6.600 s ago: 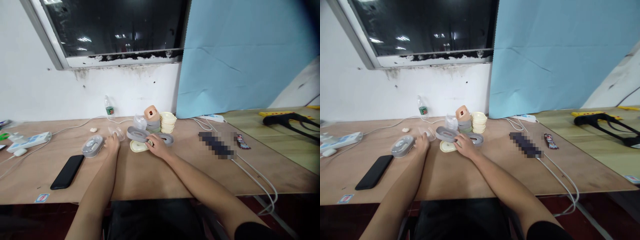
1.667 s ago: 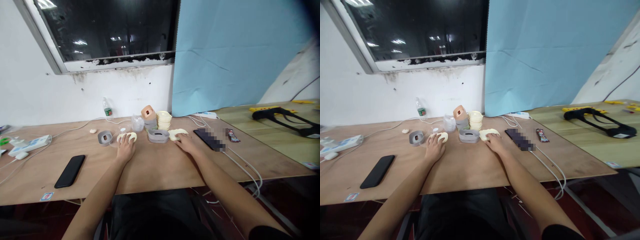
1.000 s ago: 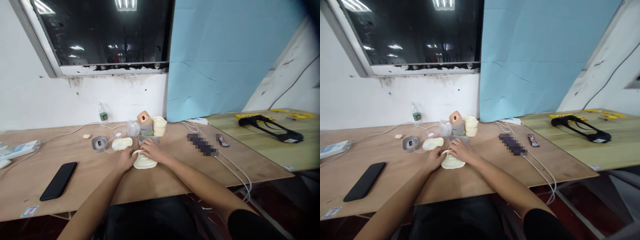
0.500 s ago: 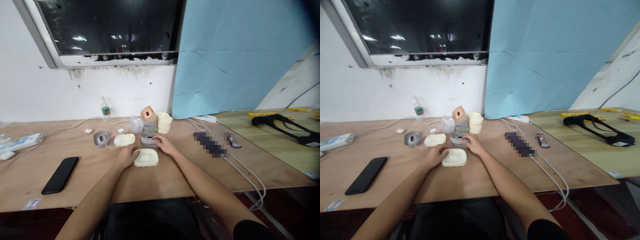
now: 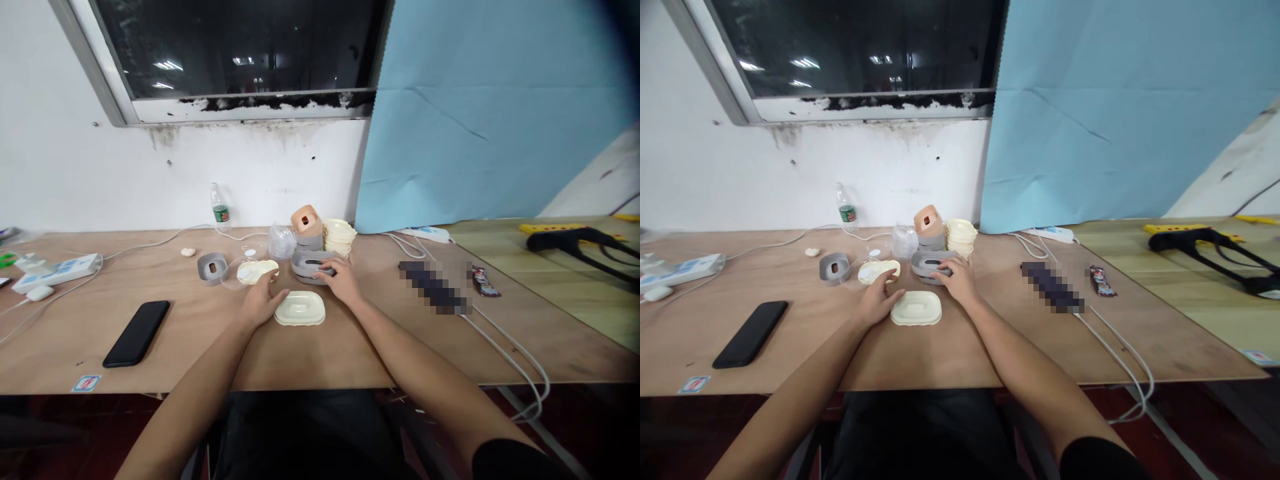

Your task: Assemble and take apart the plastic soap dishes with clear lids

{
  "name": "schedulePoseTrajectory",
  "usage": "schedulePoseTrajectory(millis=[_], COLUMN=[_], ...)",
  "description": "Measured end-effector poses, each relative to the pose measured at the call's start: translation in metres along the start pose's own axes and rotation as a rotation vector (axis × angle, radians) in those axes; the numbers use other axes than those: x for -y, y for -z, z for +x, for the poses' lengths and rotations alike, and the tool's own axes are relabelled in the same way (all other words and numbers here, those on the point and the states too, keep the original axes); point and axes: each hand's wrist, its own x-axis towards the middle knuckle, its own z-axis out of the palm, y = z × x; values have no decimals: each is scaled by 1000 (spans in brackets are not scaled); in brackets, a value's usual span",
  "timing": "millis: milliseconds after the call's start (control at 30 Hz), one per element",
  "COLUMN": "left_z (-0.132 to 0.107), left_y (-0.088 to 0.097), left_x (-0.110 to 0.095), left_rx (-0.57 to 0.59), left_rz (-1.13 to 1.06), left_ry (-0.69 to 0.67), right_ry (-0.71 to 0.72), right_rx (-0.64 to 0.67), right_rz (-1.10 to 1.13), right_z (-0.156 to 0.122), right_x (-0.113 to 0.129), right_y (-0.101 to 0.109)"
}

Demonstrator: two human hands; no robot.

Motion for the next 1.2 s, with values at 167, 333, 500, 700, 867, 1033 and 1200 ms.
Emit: schedulePoseTrajectory(millis=[167, 333, 500, 700, 867, 1033, 1200], left_z=[-1, -7, -12, -5, -3, -6, -3], left_y=[3, 16, 26, 20, 10, 6, 15], left_x=[-5, -18, -22, -23, -15, -16, -15], left_rx=[-71, -112, -181, 3, 234, 276, 122], left_rz=[25, 89, 170, 191, 281, 271, 323], left_ry=[-86, -405, -235, 6, 74, 81, 29], right_ry=[-17, -5, 85, -9, -38, -27, 11], right_rx=[-217, 27, 147, 356, 548, 626, 633], right_rz=[118, 315, 240, -66, -202, -188, -158], right_z=[0, -20, -26, -15, -14, -18, -17], right_x=[6, 35, 56, 58, 49, 39, 37], right_y=[13, 14, 15, 24, 18, 9, 10])
